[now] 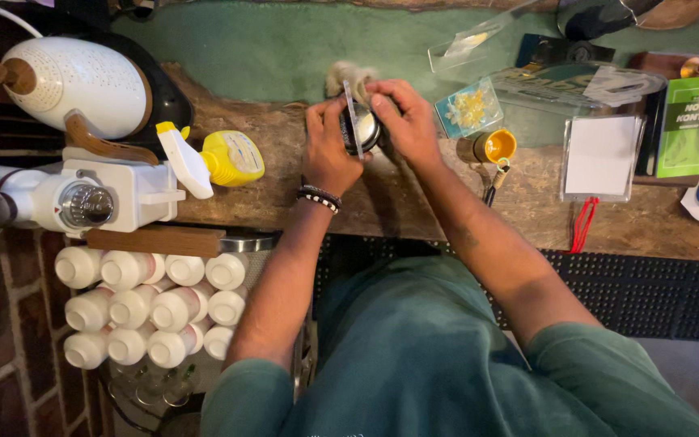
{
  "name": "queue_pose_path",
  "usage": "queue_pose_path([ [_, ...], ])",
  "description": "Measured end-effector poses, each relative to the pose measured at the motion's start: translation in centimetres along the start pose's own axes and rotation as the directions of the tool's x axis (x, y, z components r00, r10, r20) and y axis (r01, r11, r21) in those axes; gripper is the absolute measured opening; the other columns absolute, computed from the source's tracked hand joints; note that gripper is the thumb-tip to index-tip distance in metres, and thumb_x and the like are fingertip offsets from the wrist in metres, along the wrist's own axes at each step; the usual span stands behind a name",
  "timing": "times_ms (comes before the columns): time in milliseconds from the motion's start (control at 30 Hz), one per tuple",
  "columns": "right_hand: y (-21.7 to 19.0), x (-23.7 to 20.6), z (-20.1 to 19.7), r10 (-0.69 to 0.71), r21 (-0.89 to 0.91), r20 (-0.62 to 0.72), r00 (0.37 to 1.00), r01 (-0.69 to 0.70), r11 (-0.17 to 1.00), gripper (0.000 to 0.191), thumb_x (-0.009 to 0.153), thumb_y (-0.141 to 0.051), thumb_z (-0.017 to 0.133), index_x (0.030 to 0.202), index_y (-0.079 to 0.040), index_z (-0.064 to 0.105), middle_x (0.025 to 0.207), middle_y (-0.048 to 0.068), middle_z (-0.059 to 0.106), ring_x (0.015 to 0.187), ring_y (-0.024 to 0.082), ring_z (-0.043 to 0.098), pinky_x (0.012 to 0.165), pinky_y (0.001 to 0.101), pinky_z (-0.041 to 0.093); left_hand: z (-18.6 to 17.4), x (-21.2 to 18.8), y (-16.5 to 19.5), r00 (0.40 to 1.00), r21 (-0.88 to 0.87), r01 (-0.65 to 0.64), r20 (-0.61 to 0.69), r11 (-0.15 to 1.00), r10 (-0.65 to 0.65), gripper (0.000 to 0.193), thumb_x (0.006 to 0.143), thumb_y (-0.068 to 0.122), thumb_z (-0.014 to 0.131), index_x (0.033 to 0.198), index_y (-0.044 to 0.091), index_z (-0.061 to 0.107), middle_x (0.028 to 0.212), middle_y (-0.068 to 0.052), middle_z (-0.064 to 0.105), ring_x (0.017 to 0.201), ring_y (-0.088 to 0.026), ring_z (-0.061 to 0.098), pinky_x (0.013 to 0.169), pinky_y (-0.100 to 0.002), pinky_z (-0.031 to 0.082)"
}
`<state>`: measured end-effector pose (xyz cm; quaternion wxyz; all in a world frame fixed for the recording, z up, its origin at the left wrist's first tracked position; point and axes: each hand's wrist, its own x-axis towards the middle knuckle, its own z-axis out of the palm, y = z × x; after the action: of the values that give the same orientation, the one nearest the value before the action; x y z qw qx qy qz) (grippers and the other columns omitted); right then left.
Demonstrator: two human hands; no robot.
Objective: The person wipes a metal coffee tamper with a cloth, then sprays and wipes a clear acrylic sign, and finally wipes a small transparent plastic container. The person uses a spray bottle and a cloth to clean each item on the counter.
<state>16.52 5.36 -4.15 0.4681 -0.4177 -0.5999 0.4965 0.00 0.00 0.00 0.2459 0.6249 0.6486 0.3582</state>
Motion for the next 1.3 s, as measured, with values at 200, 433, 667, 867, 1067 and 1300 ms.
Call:
queue_pose_path([
  [200,-2.6,-1.9,0.6,-0.202,-0.464,-0.048,0.978,0.157,0.872,0.02,0.102,-0.004,0.066,0.121,-0.002,0.071,0.103,0.015,0.065,0.095,0.029,0.065,0.085,0.0352,0.053,1.2,0.0,-1.6,0.994,0.009,-0.082,-0.073,0.997,0.083,0.063,0.074,0.003,0.078,0.13,0.01,0.052,0.122,-0.016,0.05,0.119,-0.04,0.056,0.102,-0.046,0.051],
  [433,-2.5,-5.8,2.5,-0.275,-0.554,-0.177,0.945,0.135,0.821,0.02,0.101,-0.004,0.066,0.12,0.0,0.067,0.105,0.017,0.064,0.096,0.032,0.064,0.085,0.0389,0.053,1.5,0.3,-1.8,0.976,0.007,-0.179,-0.126,0.984,0.179,0.077,0.06,0.011,0.086,0.128,0.007,0.049,0.119,-0.019,0.049,0.114,-0.043,0.054,0.098,-0.049,0.049],
  [667,-2.3,-3.8,3.3,-0.311,-0.473,-0.218,0.925,0.178,0.863,0.027,0.101,0.001,0.066,0.127,-0.005,0.067,0.107,0.016,0.063,0.098,0.03,0.064,0.087,0.0383,0.053,2.1,-0.3,-2.6,0.985,0.026,-0.126,-0.117,0.992,0.128,0.066,0.075,0.005,0.078,0.134,0.01,0.051,0.126,-0.017,0.05,0.123,-0.04,0.055,0.105,-0.048,0.051],
  [867,-3.5,-9.2,3.7,-0.193,-0.414,-0.173,0.966,0.106,0.904,0.027,0.097,0.002,0.065,0.122,-0.005,0.069,0.105,0.014,0.066,0.095,0.027,0.065,0.084,0.0338,0.054,1.9,0.3,-2.5,0.983,0.021,-0.151,-0.1,0.988,0.153,0.074,0.071,0.013,0.085,0.135,0.008,0.049,0.125,-0.019,0.048,0.121,-0.042,0.054,0.104,-0.049,0.049],
  [1067,-2.5,-11.5,0.9,-0.033,-0.371,-0.146,0.989,-0.023,0.928,0.018,0.104,-0.007,0.063,0.12,-0.005,0.07,0.105,0.01,0.069,0.099,0.024,0.067,0.089,0.0336,0.052,0.6,0.2,-2.2,0.981,0.034,-0.191,-0.035,0.981,0.192,0.088,0.062,0.014,0.093,0.135,0.007,0.046,0.126,-0.019,0.047,0.119,-0.043,0.054,0.102,-0.049,0.05],
  [1300,0.3,-7.3,0.6,-0.002,-0.197,-0.286,0.958,-0.056,0.979,0.036,0.11,-0.018,0.056,0.137,0.004,0.059,0.134,0.016,0.061,0.128,0.027,0.057,0.113,0.0343,0.043,0.7,0.3,-1.9,0.999,0.111,-0.03,0.026,0.993,0.027,0.095,0.052,0.027,0.102,0.13,0.007,0.051,0.117,-0.019,0.048,0.106,-0.043,0.059,0.084,-0.05,0.053],
])
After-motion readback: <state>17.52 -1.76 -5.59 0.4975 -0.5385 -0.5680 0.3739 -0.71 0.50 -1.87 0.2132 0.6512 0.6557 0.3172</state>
